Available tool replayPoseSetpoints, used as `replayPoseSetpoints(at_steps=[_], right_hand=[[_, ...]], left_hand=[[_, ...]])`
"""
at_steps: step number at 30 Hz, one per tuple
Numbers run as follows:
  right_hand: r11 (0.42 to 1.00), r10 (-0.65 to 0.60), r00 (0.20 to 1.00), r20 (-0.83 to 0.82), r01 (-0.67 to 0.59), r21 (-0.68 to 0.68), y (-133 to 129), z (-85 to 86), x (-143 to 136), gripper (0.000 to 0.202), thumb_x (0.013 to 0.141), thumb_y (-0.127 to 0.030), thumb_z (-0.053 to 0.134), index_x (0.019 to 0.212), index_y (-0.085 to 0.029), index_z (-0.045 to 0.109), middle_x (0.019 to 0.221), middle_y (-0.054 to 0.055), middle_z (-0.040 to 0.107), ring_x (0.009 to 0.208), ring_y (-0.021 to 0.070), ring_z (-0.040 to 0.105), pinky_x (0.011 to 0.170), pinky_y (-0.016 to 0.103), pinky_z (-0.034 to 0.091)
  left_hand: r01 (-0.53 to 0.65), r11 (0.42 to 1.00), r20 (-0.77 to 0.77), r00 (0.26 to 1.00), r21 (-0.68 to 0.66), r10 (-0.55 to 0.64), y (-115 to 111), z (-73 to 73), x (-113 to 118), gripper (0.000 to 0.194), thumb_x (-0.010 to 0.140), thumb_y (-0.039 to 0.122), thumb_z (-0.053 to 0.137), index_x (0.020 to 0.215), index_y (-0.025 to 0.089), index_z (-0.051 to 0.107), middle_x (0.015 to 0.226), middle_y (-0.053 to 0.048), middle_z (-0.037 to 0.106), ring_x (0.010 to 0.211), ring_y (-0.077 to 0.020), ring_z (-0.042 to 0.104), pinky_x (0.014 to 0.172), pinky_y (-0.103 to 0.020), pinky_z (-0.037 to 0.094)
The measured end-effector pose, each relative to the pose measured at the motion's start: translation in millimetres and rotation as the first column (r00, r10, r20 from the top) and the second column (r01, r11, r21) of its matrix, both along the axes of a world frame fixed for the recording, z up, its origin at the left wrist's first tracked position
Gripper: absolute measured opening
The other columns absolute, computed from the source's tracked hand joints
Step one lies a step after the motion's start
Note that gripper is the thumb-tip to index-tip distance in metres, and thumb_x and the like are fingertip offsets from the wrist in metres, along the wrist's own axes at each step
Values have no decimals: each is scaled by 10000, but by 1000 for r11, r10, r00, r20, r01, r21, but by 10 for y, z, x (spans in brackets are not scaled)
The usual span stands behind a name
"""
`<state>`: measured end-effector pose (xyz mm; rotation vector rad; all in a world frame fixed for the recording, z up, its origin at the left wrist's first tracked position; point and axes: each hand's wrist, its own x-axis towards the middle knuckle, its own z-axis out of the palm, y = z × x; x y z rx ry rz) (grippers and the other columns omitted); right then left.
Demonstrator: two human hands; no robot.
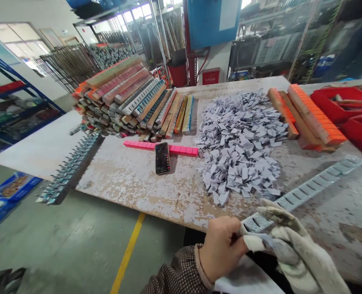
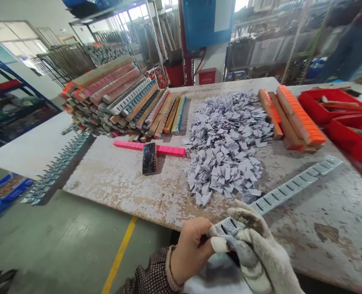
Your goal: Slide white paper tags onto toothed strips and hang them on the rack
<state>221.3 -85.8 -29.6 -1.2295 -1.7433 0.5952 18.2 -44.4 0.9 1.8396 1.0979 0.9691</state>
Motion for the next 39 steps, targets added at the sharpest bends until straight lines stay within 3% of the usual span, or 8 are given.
replayPoseSetpoints(at_steps=[8,12,15,18,21,28,32,39], right_hand=[[999,-18,991,-130,14,-32,179,-26,-254,208,1017,-351,515,1174,-368,651,1021,60,709,965,346,717,650,450,683],[996,-85,996,-5,85,33,155,83,-71,144,1013,-315,556,899,-283,638,1236,100,652,1177,359,634,862,496,631],[975,-175,968,182,144,172,172,110,75,183,1037,-217,515,866,-251,570,1276,116,621,1259,351,573,984,545,538],[964,-166,936,311,87,251,206,73,81,146,1019,-159,533,896,-237,534,1292,112,618,1308,359,534,996,554,519],[953,-149,896,419,18,302,237,43,-1,105,995,-136,555,936,-222,543,1299,117,623,1345,377,502,1027,575,497],[956,-80,823,562,-97,278,260,101,-19,100,968,-124,557,967,-197,625,1262,128,643,1344,366,516,1129,609,425],[965,-14,758,652,-160,207,297,176,-9,182,924,-101,527,993,-168,682,1273,146,641,1363,382,493,1162,626,387],[958,82,774,627,-236,165,447,175,-109,227,907,-95,465,958,-160,677,1102,150,673,1271,356,560,1128,592,430]], left_hand=[[256,956,-65,966,147,-248,-97,-106,-109,527,1076,540,347,741,200,571,670,-52,603,654,-169,559,644,-295,466],[117,970,-215,974,212,-71,-68,-259,-220,436,980,578,566,1095,167,653,953,-117,696,878,-262,632,799,-399,530],[71,970,-342,940,233,14,-71,-404,-274,479,939,426,668,1307,140,557,1133,-149,677,1014,-307,610,885,-465,536],[102,969,-379,926,226,-9,-98,-532,-233,193,967,176,556,1154,170,603,1011,-94,691,928,-265,608,837,-419,529],[95,971,-362,932,218,-10,-113,-583,-151,208,918,103,512,1085,180,609,981,-87,683,916,-261,601,819,-414,512],[143,964,-339,939,222,-61,-124,-537,-71,490,806,275,688,1251,134,541,1084,-127,673,976,-310,595,848,-476,487],[48,961,-352,934,273,53,-135,-626,-3,295,823,216,670,1100,169,582,973,-93,673,896,-275,605,811,-431,476],[83,967,-355,935,242,9,-106,-678,-7,264,846,252,664,1089,167,603,977,-94,682,900,-280,607,823,-440,451]])
